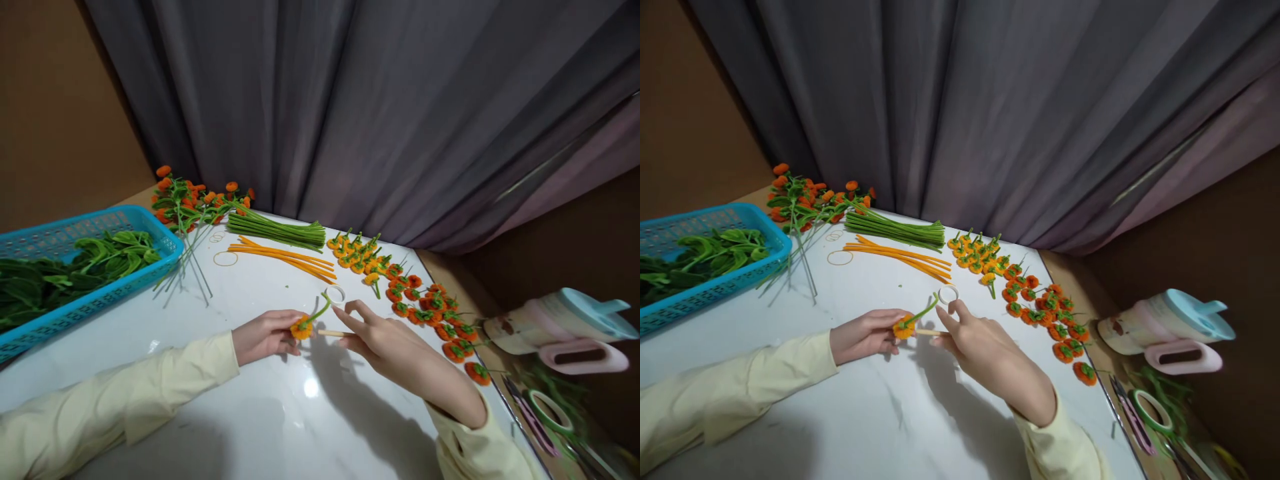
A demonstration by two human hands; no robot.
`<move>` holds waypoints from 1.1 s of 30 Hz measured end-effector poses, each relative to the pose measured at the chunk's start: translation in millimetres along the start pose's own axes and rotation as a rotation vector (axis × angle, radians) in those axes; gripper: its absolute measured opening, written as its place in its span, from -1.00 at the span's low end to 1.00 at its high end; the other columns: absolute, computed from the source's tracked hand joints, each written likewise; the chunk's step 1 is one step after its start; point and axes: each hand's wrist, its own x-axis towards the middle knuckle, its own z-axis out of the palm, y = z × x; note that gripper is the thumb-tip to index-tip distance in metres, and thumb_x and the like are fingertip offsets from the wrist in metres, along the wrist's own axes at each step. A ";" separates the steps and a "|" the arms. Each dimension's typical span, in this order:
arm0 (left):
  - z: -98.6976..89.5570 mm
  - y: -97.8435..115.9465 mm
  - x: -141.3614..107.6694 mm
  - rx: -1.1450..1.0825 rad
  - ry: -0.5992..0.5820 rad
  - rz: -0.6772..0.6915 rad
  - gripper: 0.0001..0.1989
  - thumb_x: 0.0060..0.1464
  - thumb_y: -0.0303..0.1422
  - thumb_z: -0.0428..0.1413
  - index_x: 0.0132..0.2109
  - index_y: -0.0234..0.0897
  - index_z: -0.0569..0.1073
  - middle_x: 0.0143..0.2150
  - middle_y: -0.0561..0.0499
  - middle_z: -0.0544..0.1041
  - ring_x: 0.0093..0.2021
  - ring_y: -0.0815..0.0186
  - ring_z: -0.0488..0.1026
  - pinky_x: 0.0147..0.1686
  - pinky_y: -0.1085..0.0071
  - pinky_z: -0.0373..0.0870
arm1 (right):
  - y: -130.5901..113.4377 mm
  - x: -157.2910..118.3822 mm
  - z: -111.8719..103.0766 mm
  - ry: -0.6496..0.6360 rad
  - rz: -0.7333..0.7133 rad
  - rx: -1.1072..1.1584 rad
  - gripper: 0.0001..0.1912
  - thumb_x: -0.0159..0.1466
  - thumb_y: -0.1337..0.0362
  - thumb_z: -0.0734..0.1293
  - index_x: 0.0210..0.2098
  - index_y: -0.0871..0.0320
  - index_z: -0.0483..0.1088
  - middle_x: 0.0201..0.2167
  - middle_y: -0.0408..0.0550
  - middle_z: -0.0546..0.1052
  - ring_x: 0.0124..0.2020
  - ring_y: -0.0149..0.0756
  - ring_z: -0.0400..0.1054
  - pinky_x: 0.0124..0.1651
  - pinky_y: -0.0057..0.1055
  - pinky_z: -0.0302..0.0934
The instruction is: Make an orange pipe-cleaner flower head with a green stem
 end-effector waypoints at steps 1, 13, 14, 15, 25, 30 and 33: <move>-0.4 -0.4 0.0 -0.005 -0.002 -0.004 -0.81 0.04 -0.41 0.11 -0.19 -0.43 0.46 -0.36 -0.11 0.48 -0.50 0.43 0.37 -0.42 0.43 0.46 | -1.4 1.4 -0.1 0.014 -0.007 -0.009 -0.57 0.34 0.23 0.13 0.17 0.19 0.11 0.05 0.18 0.28 -0.45 -0.23 0.43 -0.46 -0.34 0.29; -2.1 -0.6 1.4 0.011 -0.068 -0.088 -0.80 0.05 -0.38 0.10 -0.23 -0.46 0.47 -0.40 -0.10 0.48 -0.46 0.37 0.42 -0.41 0.42 0.46 | -3.2 18.2 11.2 0.017 -0.235 0.302 -0.65 0.32 0.16 0.18 0.06 0.09 0.25 0.01 0.02 0.38 -0.11 -0.20 0.37 -0.12 -0.40 0.23; -2.6 -0.4 1.5 -0.012 -0.070 -0.108 -0.81 0.05 -0.38 0.09 -0.24 -0.45 0.47 -0.38 -0.10 0.49 -0.45 0.37 0.42 -0.41 0.42 0.46 | -2.9 18.7 11.8 0.008 -0.240 0.314 -0.67 0.32 0.17 0.18 0.04 0.10 0.27 -0.03 0.03 0.41 -0.13 -0.21 0.38 -0.14 -0.41 0.23; -3.2 -0.2 1.5 -0.040 -0.071 -0.124 -0.82 0.05 -0.38 0.08 -0.26 -0.45 0.47 -0.37 -0.10 0.48 -0.43 0.36 0.43 -0.41 0.42 0.46 | -2.7 19.1 12.1 0.000 -0.241 0.323 -0.70 0.32 0.19 0.18 0.02 0.10 0.29 -0.07 0.02 0.42 -0.16 -0.22 0.38 -0.16 -0.42 0.22; -7.4 1.0 1.8 -0.061 -0.126 -0.108 -0.80 0.06 -0.42 0.09 -0.17 -0.45 0.47 -0.33 -0.09 0.45 -0.42 0.41 0.40 -0.42 0.49 0.42 | -2.4 22.1 12.9 -0.027 -0.222 0.326 -0.80 0.31 0.36 0.16 -0.11 0.12 0.33 -0.26 -0.05 0.43 -0.32 -0.33 0.34 -0.33 -0.48 0.11; -9.3 1.0 3.3 -0.072 -0.123 -0.123 -0.76 0.08 -0.42 0.07 -0.11 -0.46 0.46 -0.30 -0.10 0.47 -0.47 0.44 0.40 -0.35 0.46 0.45 | 1.8 23.2 13.8 -0.039 -0.240 0.369 -0.79 0.32 0.35 0.16 -0.12 0.12 0.36 -0.25 -0.04 0.44 -0.32 -0.37 0.34 -0.31 -0.50 0.11; -7.8 2.3 2.1 -0.067 -0.114 -0.116 -0.68 0.08 -0.44 0.07 0.01 -0.39 0.40 -0.22 -0.11 0.48 -0.47 0.46 0.40 -0.31 0.46 0.45 | 4.0 23.4 13.4 -0.064 -0.241 0.402 -0.79 0.32 0.37 0.15 -0.15 0.13 0.40 -0.25 -0.03 0.44 -0.31 -0.37 0.34 -0.28 -0.51 0.11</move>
